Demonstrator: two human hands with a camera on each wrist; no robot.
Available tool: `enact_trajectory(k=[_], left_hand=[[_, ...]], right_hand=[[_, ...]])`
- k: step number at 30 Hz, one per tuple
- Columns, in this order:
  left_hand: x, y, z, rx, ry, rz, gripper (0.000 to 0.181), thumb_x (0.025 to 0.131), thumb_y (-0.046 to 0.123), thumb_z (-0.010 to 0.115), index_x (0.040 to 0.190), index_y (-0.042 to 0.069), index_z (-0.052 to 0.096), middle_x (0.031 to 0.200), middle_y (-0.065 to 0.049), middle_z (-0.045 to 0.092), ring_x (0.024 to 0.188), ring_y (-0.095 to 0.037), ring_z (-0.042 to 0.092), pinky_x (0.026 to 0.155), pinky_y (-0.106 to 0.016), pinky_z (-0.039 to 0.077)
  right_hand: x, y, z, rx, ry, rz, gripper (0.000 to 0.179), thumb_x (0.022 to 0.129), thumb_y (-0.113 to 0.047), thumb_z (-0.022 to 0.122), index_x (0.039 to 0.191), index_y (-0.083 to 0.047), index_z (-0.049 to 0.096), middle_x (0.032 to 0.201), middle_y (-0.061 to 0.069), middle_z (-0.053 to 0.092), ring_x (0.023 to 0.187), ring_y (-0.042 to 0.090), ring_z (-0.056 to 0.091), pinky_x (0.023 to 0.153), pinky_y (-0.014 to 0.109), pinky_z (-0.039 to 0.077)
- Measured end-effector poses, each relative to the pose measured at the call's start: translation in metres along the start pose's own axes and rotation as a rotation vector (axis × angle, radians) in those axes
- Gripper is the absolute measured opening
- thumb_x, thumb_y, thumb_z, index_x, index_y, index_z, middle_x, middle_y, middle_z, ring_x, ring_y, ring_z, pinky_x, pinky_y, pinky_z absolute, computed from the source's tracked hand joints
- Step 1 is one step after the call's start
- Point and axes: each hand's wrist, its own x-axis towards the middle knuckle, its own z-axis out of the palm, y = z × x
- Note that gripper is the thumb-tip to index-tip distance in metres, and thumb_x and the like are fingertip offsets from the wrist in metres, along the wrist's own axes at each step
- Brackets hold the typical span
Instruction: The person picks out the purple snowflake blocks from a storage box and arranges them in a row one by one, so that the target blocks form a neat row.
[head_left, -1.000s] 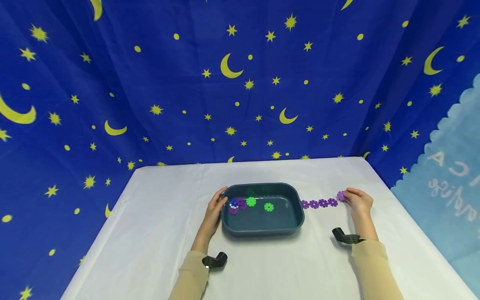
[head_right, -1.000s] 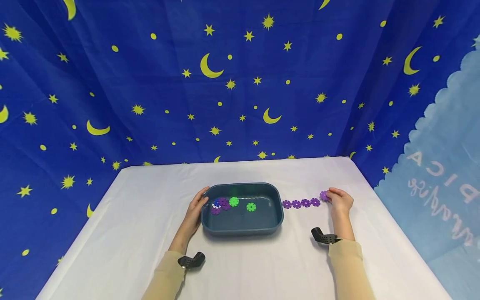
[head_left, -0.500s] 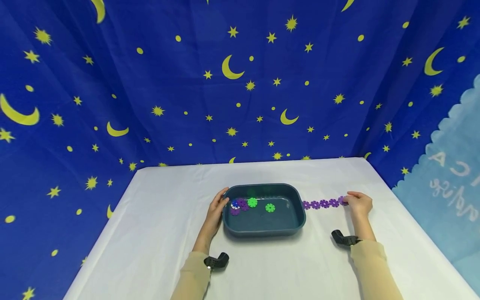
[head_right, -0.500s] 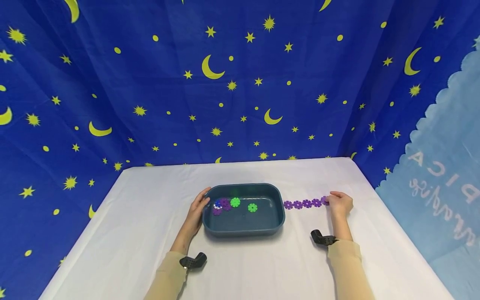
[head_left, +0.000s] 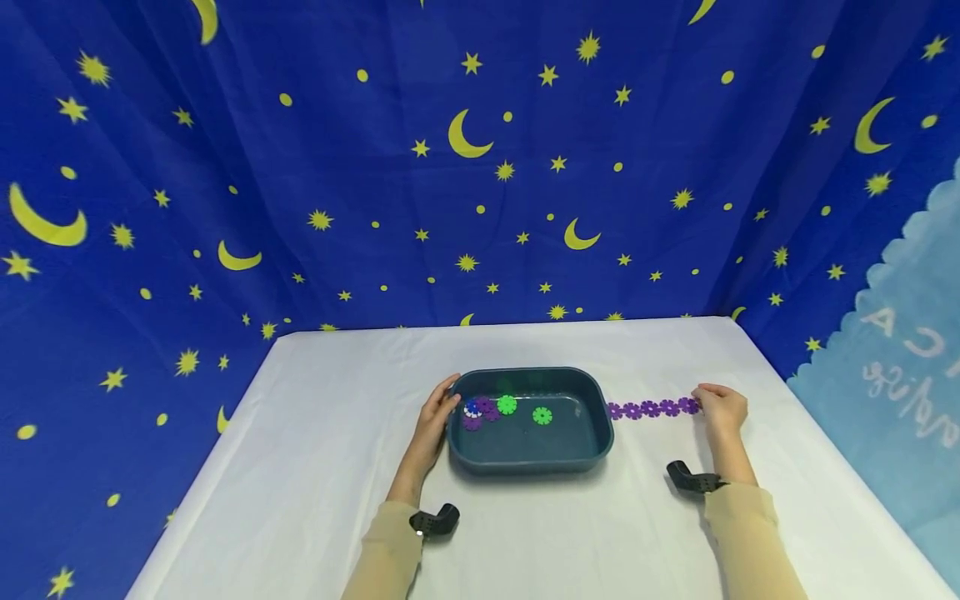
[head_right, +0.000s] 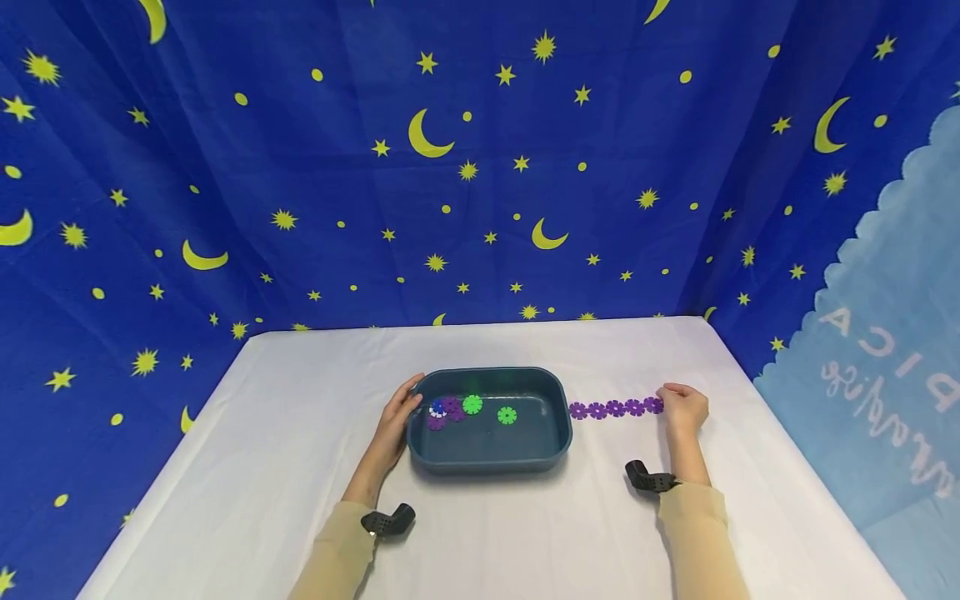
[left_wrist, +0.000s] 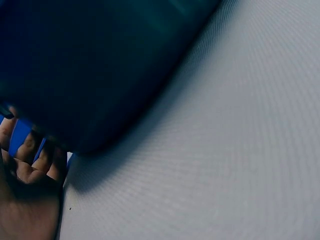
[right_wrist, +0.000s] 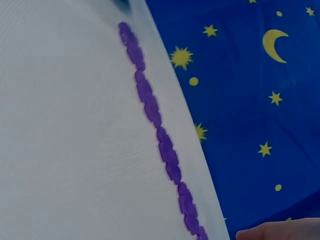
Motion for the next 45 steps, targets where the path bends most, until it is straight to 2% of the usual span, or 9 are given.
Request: enact_trajectory(k=[3,7,12,19,23,28,33,41,45], left_hand=[[-0.003,0.009,0.001,-0.002,-0.008,-0.009,0.046,0.099,0.013,0.048,0.143,0.004,0.040,0.156,-0.016,0.025,0.145,-0.030,0.016,0.119,-0.051,0.009],[0.001,0.002,-0.001,-0.002,0.012,-0.014,0.045,0.099,0.014,0.048,0.143,0.006,0.041,0.154,-0.014,0.029,0.143,-0.028,0.020,0.118,-0.050,0.011],[0.007,-0.011,-0.003,0.010,0.037,0.004,0.045,0.099,0.018,0.049,0.142,0.009,0.043,0.155,-0.011,0.029,0.144,-0.027,0.019,0.119,-0.050,0.010],[0.008,-0.014,-0.003,0.008,0.042,0.011,0.045,0.099,0.017,0.049,0.143,0.008,0.042,0.152,-0.013,0.033,0.138,-0.026,0.027,0.117,-0.048,0.016],[0.005,-0.006,-0.001,0.006,0.025,0.006,0.046,0.099,0.014,0.048,0.143,0.005,0.041,0.153,-0.016,0.032,0.140,-0.028,0.026,0.117,-0.050,0.016],[-0.002,0.010,0.004,0.020,-0.019,0.004,0.047,0.099,0.014,0.048,0.143,0.002,0.038,0.153,-0.018,0.030,0.141,-0.031,0.024,0.116,-0.050,0.019],[-0.003,0.012,0.004,0.023,-0.041,-0.001,0.049,0.099,0.014,0.047,0.145,0.002,0.035,0.150,-0.016,0.034,0.134,-0.025,0.032,0.110,-0.041,0.028],[-0.006,0.012,0.001,0.003,-0.018,0.005,0.047,0.099,0.013,0.048,0.144,0.004,0.039,0.152,-0.016,0.032,0.136,-0.026,0.027,0.113,-0.045,0.021],[-0.007,0.013,0.000,0.009,-0.022,-0.001,0.047,0.099,0.013,0.047,0.144,0.003,0.037,0.151,-0.016,0.033,0.135,-0.026,0.029,0.113,-0.045,0.022]], right_hand=[[0.001,-0.005,0.000,0.109,-0.045,0.060,0.027,0.087,-0.004,0.057,0.110,0.009,0.062,0.051,-0.023,0.049,0.055,-0.006,0.051,0.053,0.013,0.044],[0.001,-0.012,0.000,0.222,-0.081,0.093,0.010,0.088,-0.002,0.056,0.091,-0.005,0.065,0.052,-0.020,0.054,0.055,-0.005,0.054,0.054,0.013,0.047],[-0.003,-0.023,0.001,0.369,-0.095,0.117,0.027,0.090,-0.003,0.054,0.072,-0.020,0.062,0.054,-0.018,0.058,0.054,-0.002,0.056,0.056,0.013,0.048],[-0.012,-0.041,0.004,0.522,-0.124,0.147,0.031,0.092,-0.002,0.053,0.069,-0.019,0.063,0.058,-0.011,0.061,0.057,0.001,0.059,0.059,0.014,0.050],[-0.018,-0.046,0.008,0.519,-0.164,0.155,0.024,0.094,-0.004,0.051,0.076,-0.015,0.063,0.061,-0.010,0.062,0.060,0.002,0.060,0.060,0.014,0.051],[-0.027,-0.050,0.013,0.542,-0.207,0.142,0.028,0.095,-0.003,0.050,0.074,-0.016,0.063,0.062,-0.008,0.063,0.061,0.003,0.062,0.061,0.014,0.052],[-0.041,-0.055,0.025,0.567,-0.263,0.120,0.032,0.094,-0.002,0.050,0.070,-0.017,0.063,0.063,-0.007,0.064,0.061,0.002,0.063,0.063,0.014,0.053],[-0.062,-0.062,0.053,0.541,-0.328,0.038,0.028,0.094,0.000,0.050,0.073,-0.015,0.062,0.062,-0.008,0.064,0.062,0.003,0.064,0.065,0.015,0.054],[-0.071,-0.066,0.062,0.539,-0.343,0.010,0.017,0.094,0.001,0.050,0.082,-0.007,0.061,0.062,-0.008,0.065,0.062,0.003,0.065,0.065,0.015,0.054]])
